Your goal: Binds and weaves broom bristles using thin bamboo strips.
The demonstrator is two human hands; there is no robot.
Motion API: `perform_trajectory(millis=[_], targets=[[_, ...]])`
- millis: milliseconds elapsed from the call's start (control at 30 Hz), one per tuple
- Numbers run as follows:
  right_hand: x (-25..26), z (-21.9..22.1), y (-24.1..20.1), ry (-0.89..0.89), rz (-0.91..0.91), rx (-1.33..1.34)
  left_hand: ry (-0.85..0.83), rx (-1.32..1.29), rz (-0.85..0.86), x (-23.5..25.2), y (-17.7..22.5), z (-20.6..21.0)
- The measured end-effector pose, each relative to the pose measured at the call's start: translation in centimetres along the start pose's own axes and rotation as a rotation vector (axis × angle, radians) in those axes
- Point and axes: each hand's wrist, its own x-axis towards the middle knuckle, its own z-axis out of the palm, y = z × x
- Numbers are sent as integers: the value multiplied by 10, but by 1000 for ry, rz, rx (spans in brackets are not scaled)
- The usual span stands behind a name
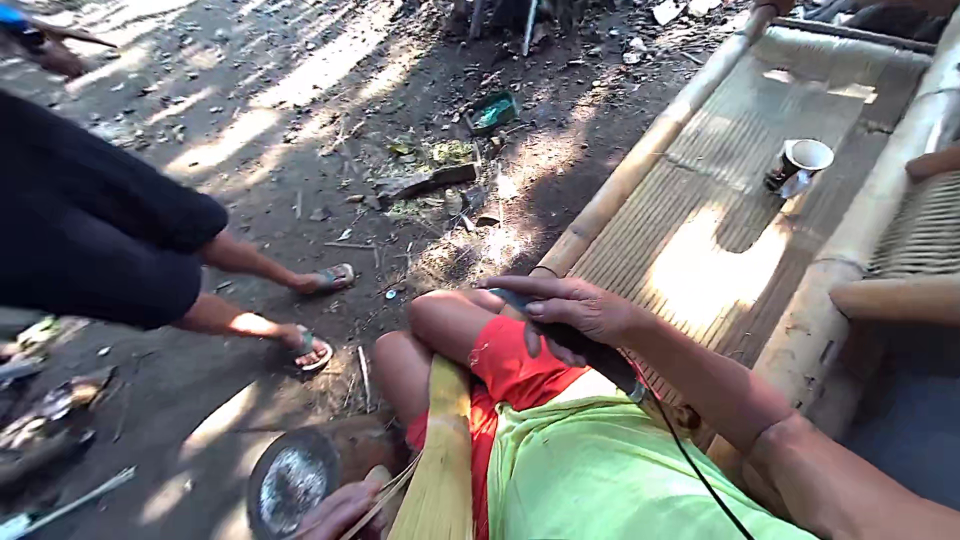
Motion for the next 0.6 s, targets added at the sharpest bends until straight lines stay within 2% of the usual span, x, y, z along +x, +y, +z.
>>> perform_trajectory(millis=[200, 400, 600], targets=[[6, 21, 9, -79, 21, -69, 26, -72, -1, 6, 7, 8], [24, 40, 45, -283, -1, -477, 113, -192, 121, -1, -10, 17], [48, 25, 93, -339, 138, -528, 139, -280, 29, -14, -9, 18]])
